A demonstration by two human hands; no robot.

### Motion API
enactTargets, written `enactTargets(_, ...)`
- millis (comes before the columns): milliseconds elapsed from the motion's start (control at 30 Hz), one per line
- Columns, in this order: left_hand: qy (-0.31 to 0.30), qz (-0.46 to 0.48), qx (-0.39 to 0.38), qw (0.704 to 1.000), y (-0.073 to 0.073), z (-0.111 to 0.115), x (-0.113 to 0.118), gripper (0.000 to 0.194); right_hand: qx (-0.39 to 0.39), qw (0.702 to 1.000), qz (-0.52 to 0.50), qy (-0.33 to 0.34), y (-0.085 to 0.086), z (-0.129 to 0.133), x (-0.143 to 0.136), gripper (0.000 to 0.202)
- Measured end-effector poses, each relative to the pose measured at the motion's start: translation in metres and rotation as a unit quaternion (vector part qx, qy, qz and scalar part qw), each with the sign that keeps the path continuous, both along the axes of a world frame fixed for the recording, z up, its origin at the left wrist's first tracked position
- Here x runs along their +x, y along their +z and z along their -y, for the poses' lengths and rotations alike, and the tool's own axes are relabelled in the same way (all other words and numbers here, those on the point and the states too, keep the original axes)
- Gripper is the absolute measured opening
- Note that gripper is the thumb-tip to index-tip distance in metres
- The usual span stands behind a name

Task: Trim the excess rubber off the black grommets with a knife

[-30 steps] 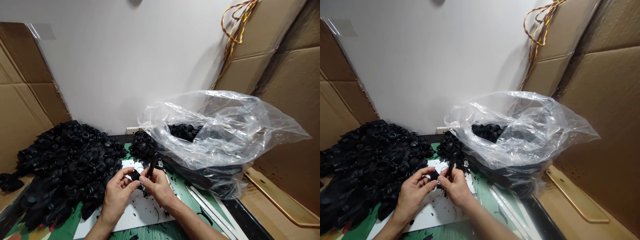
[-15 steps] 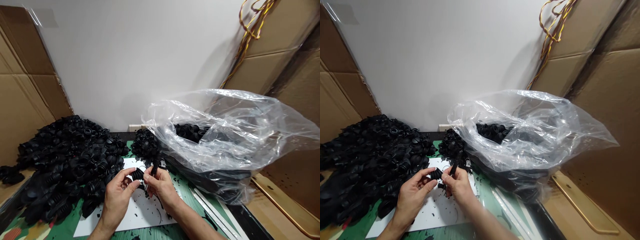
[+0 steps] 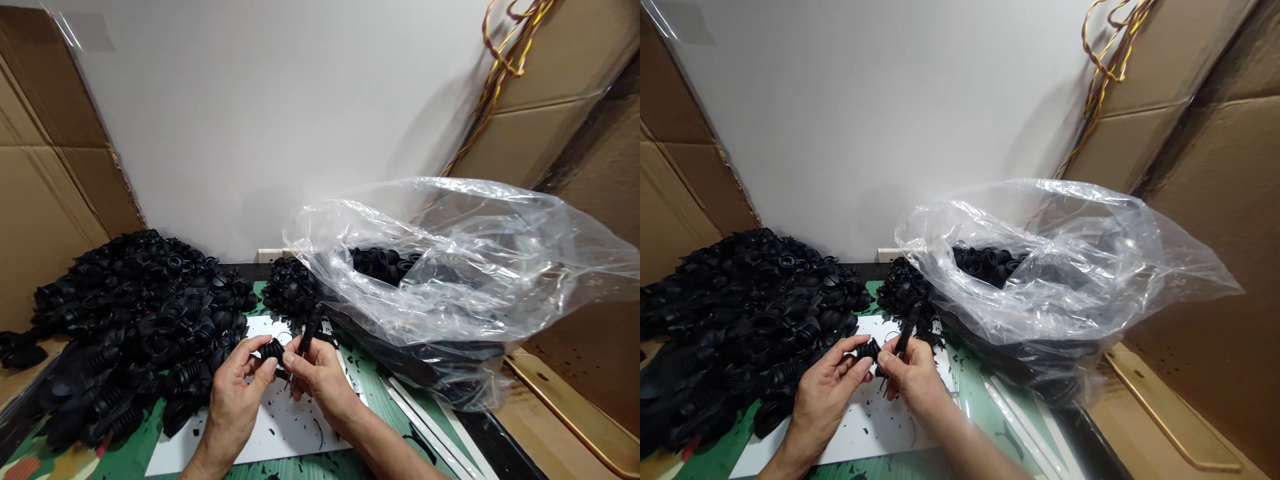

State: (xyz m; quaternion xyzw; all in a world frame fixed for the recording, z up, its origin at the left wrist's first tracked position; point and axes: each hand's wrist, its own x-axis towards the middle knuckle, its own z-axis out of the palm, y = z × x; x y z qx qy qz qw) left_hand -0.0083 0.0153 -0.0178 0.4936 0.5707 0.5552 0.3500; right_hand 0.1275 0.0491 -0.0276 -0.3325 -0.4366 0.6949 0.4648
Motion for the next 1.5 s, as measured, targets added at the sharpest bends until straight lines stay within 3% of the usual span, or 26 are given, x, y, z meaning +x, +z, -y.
enactTargets(200, -0.007, -0.071, 0.041, 0.997, -0.001, 0.0, 0.001, 0.021, 0.067, 0.996, 0.066, -0.004, -0.006, 0.0, 0.003, 0.044)
enactTargets(433, -0.021, 0.015, -0.052, 0.998, -0.004, 0.0, 0.0, 0.03, 0.0, 1.0, 0.001, -0.005, -0.003, -0.001, 0.003, 0.044)
enactTargets(767, -0.028, 0.031, -0.067, 0.997, -0.004, -0.001, -0.003, 0.027, -0.011, 1.0, -0.015, 0.005, -0.006, -0.002, 0.002, 0.039)
enactTargets(867, -0.013, 0.025, -0.083, 0.996, -0.004, -0.001, -0.001, 0.032, 0.017, 1.0, 0.007, 0.004, -0.006, -0.005, 0.005, 0.04)
enactTargets(967, -0.001, 0.016, -0.086, 0.996, -0.003, 0.0, 0.0, 0.033, 0.084, 0.995, 0.025, -0.054, 0.0, -0.008, 0.015, 0.038)
enactTargets(1033, 0.0, 0.006, -0.073, 0.997, -0.001, 0.001, 0.001, 0.03, 0.139, 0.985, 0.005, -0.098, 0.007, -0.008, 0.022, 0.036)
enactTargets(1133, -0.005, -0.014, -0.036, 0.999, 0.002, 0.001, 0.003, 0.023, 0.188, 0.976, -0.031, -0.106, 0.014, -0.005, 0.027, 0.031)
enactTargets(1500, -0.04, -0.044, 0.036, 0.998, -0.006, -0.002, 0.003, 0.013, 0.208, 0.974, -0.012, -0.092, 0.007, -0.002, 0.018, 0.022)
